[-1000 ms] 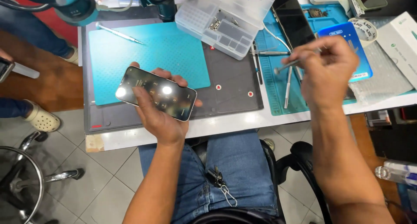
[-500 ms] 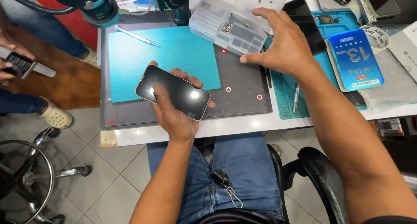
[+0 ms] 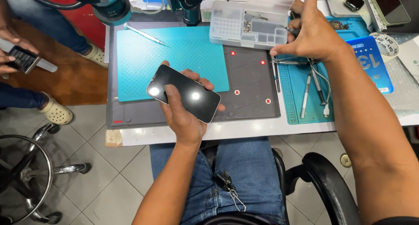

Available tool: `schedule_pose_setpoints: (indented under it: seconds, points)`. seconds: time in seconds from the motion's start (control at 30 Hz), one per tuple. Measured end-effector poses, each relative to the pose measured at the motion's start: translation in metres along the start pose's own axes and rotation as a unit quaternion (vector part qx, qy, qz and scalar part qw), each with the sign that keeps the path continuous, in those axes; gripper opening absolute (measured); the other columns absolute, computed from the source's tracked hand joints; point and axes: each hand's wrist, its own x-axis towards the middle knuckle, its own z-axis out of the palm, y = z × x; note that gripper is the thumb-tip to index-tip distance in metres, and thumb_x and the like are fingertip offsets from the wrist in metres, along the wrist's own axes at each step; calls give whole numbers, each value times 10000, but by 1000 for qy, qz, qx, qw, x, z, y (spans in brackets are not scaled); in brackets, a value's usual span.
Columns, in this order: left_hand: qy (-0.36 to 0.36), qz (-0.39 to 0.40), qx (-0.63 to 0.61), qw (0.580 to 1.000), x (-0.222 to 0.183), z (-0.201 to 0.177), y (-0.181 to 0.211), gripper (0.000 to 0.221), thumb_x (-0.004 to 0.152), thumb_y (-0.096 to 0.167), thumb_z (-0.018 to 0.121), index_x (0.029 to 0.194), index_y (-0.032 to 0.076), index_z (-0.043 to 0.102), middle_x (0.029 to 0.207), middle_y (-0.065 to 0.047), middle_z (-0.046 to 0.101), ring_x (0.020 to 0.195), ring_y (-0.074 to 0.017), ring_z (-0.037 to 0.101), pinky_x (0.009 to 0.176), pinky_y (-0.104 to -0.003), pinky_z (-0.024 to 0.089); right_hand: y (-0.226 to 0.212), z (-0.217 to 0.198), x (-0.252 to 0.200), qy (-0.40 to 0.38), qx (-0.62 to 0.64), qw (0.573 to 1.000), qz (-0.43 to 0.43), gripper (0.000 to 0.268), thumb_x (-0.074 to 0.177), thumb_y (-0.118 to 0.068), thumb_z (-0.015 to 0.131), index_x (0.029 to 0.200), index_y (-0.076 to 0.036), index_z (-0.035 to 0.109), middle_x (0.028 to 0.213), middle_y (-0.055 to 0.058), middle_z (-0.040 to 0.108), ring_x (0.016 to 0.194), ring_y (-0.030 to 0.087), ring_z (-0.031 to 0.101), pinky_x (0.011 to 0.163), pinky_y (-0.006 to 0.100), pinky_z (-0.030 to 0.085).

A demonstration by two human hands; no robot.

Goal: Testing a mobile phone's functionality and reassembling it into a protective case at a repair station.

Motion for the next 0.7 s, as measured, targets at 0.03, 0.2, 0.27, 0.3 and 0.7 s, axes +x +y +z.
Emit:
schedule_pose_setpoints:
  seconds: [0.03,0.2,0.27,0.3,0.7]
  points:
    - [1,1,0,1000,0,-1,0,721,986,465,569,1556,151,259,1071,-167,558,825,-293,652,427,-501,614,1,1,0,-1,0,1000,-1,1289,785,-27,961,1578,-193,-41,1253,199,491,659,230,501,577,383,484]
    - [-15,-10,-12,1000,0,-4,-2,713,986,475,580,1548,172,261,1090,-165,549,845,-300,653,441,-503,625,4,0,-5,53,18,993,-104,1021,781,78,909,1545,-88,252,1481,317,517,558,176,440,499,316,451]
    - [-15,-8,-12,1000,0,-2,-1,706,991,466,576,1546,165,260,1085,-169,553,842,-303,651,439,-506,622,29,3,-5,69,-9,986,-151,694,807,64,921,1322,-58,471,1489,293,578,542,150,431,521,282,436]
    - [-15,-6,-12,1000,0,-1,-1,700,995,456,572,1545,157,258,1081,-173,557,840,-307,649,437,-509,619,41,5,-4,84,-35,976,-198,367,834,50,933,1098,-25,689,1496,271,639,526,124,423,543,247,420]
    - [-14,-10,-23,1000,1,-3,-3,669,1008,451,562,1541,164,278,1086,-173,553,850,-306,650,443,-520,617,25,11,14,45,-182,955,-231,465,877,-254,955,1271,-59,804,1390,96,583,510,189,550,623,359,482]
